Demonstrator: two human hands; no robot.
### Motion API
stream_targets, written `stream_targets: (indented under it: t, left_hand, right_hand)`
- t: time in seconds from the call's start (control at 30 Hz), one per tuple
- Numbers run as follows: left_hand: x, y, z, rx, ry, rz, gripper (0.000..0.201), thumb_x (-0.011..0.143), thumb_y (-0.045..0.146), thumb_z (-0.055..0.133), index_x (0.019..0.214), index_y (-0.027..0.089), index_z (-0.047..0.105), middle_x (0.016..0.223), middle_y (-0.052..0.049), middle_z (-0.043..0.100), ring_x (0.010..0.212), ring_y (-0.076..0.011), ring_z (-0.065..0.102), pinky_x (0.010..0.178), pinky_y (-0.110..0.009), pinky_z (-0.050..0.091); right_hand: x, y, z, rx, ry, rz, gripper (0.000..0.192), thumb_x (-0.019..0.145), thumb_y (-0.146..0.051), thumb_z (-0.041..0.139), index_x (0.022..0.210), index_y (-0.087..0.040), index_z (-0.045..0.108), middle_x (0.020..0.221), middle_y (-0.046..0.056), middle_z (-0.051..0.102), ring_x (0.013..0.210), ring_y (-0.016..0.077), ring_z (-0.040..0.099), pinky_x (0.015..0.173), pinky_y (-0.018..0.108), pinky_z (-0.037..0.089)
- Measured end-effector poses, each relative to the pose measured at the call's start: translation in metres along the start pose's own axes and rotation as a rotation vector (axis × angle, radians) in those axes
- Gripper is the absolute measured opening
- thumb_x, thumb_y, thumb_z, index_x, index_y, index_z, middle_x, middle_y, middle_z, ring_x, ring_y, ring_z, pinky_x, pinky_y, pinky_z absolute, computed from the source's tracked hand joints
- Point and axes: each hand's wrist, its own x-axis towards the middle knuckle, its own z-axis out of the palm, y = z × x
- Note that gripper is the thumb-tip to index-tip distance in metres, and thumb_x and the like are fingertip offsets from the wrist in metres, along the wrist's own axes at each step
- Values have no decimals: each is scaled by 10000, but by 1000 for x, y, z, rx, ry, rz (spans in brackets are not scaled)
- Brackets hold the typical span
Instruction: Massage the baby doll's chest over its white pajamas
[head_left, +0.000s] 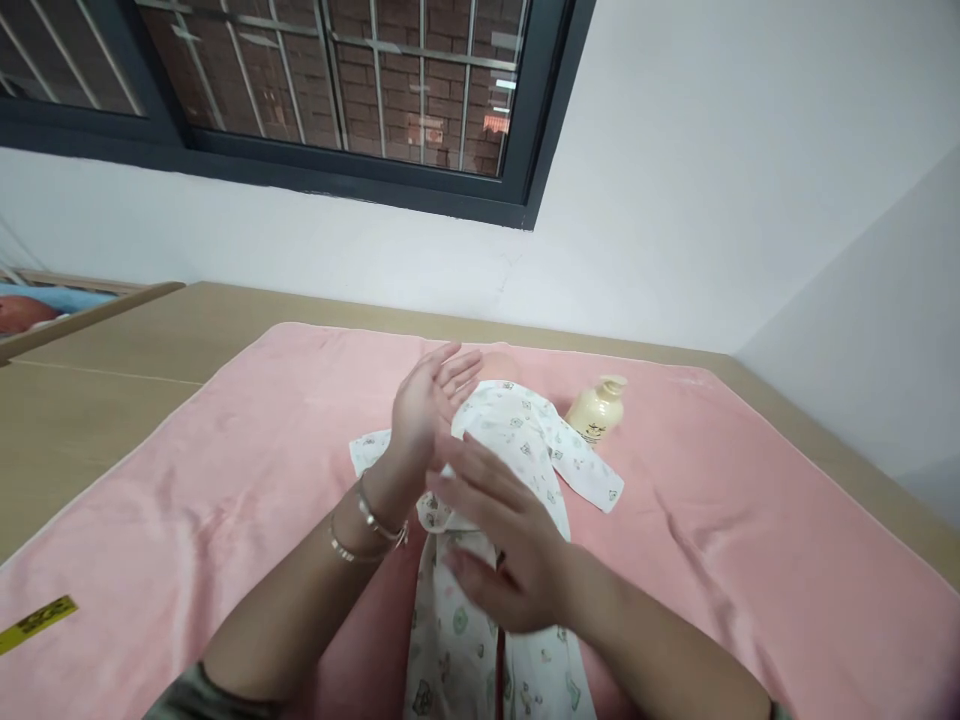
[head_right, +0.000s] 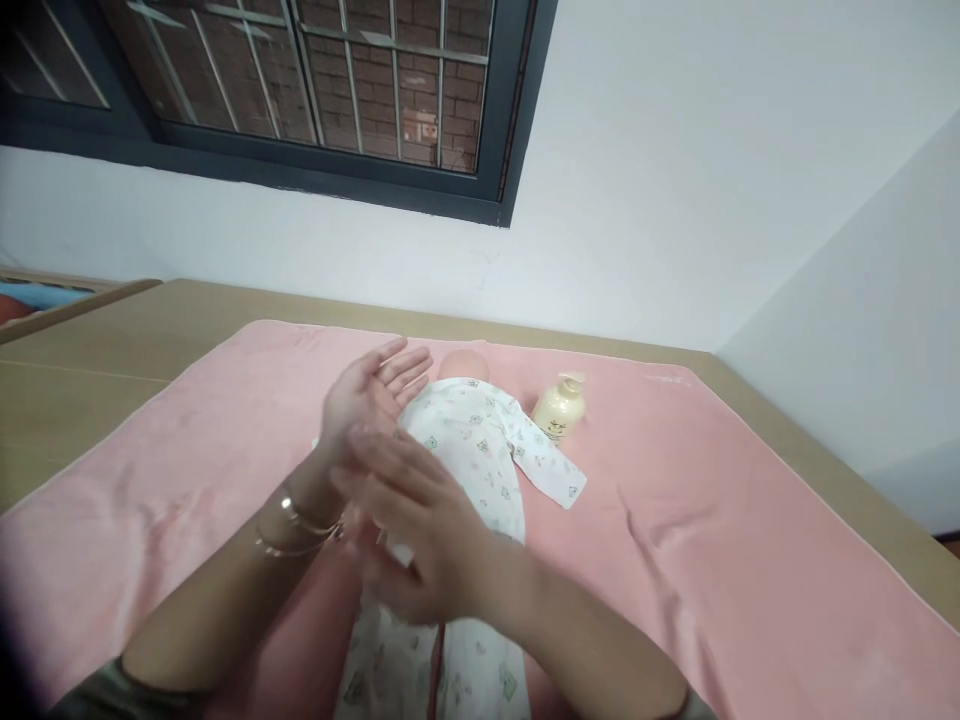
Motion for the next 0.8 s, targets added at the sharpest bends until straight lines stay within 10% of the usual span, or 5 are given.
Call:
stream_targets:
  t: [0.13,0.37,0.8]
  left_hand:
    - [46,-54,-19,507,-25,42,345,877,270,541,1169,128,657,1292,-151,698,1268,-301,620,1108,-446,470]
    - [51,-110,-28,930,-129,401,352,933,173,398,1106,167,705,1165,-117,747,1129,-257,668,1076,-451,483]
    - [43,-122,-29,899,-19,527,406,1043,350,294,950,196,659,979,-100,732,955,-246,669,933,-418,524]
  right_hand:
    - [-2,56,23,-36,126,290,578,964,-200,466,1539,-251,438,1632,96,388,1515,252,366,1222,524,352]
    - [-10,122,41,-141,-60,553,535,914,-140,440,1430,-156,581,1564,140,482,1520,280,352,1264,624,141]
    - [-4,105,22,-350,-422,719,648,1048,-385,349,1620,-95,262,1703,154,156,1584,368,70,1272,549,116]
